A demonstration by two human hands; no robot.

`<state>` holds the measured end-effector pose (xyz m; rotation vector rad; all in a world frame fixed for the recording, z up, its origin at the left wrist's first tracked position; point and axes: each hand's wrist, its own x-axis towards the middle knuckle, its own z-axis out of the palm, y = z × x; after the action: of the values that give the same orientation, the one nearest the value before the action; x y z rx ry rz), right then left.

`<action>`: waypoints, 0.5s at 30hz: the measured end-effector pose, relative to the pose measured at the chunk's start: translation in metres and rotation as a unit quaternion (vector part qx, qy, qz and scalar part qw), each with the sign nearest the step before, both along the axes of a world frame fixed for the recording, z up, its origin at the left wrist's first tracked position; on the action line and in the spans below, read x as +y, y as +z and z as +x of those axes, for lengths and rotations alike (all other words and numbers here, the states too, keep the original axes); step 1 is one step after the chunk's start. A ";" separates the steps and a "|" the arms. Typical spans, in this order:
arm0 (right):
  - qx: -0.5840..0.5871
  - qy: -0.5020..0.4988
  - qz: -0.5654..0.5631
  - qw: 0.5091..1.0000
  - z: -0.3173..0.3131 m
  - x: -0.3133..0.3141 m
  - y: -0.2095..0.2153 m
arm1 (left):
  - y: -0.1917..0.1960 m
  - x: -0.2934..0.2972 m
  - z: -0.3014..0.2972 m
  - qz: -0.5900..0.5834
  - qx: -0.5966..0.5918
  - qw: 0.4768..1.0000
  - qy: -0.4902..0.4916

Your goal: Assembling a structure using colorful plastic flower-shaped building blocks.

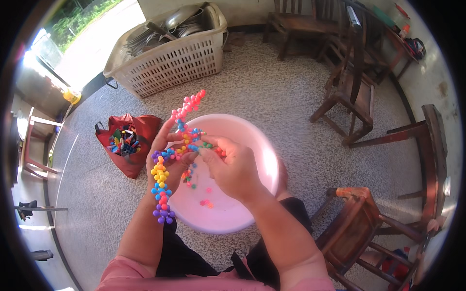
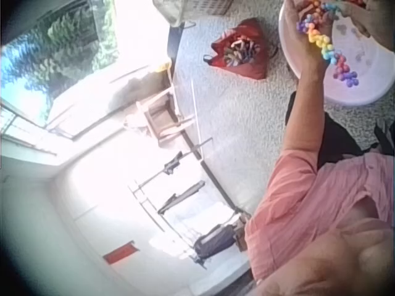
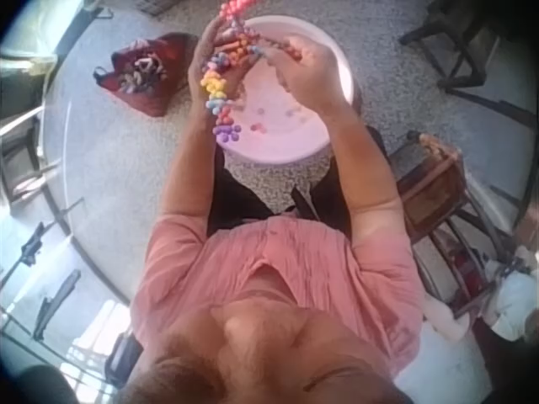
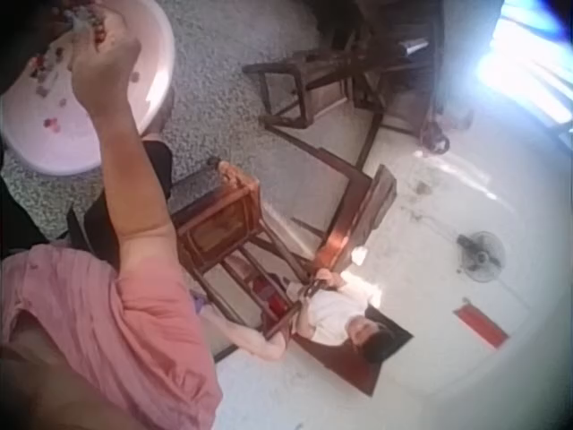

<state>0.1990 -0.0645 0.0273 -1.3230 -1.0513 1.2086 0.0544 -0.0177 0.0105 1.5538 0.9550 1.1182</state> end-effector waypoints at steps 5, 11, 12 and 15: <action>0.088 0.009 0.001 0.996 0.000 0.001 -0.005 | -0.009 0.000 -0.003 -0.025 -0.144 0.989 0.004; 0.146 0.019 -0.011 0.989 0.000 -0.001 -0.003 | -0.002 0.004 -0.012 0.112 0.057 0.992 -0.007; 0.146 0.018 -0.012 0.989 0.001 -0.002 -0.003 | 0.000 0.003 -0.010 0.052 0.025 0.998 -0.008; 0.143 0.015 -0.014 0.990 0.002 -0.003 -0.002 | -0.003 0.003 -0.010 0.012 0.004 1.000 -0.010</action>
<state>0.2008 -0.0675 0.0254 -1.1181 -0.8521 1.3923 0.0442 -0.0147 0.0077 1.5851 0.9336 1.1138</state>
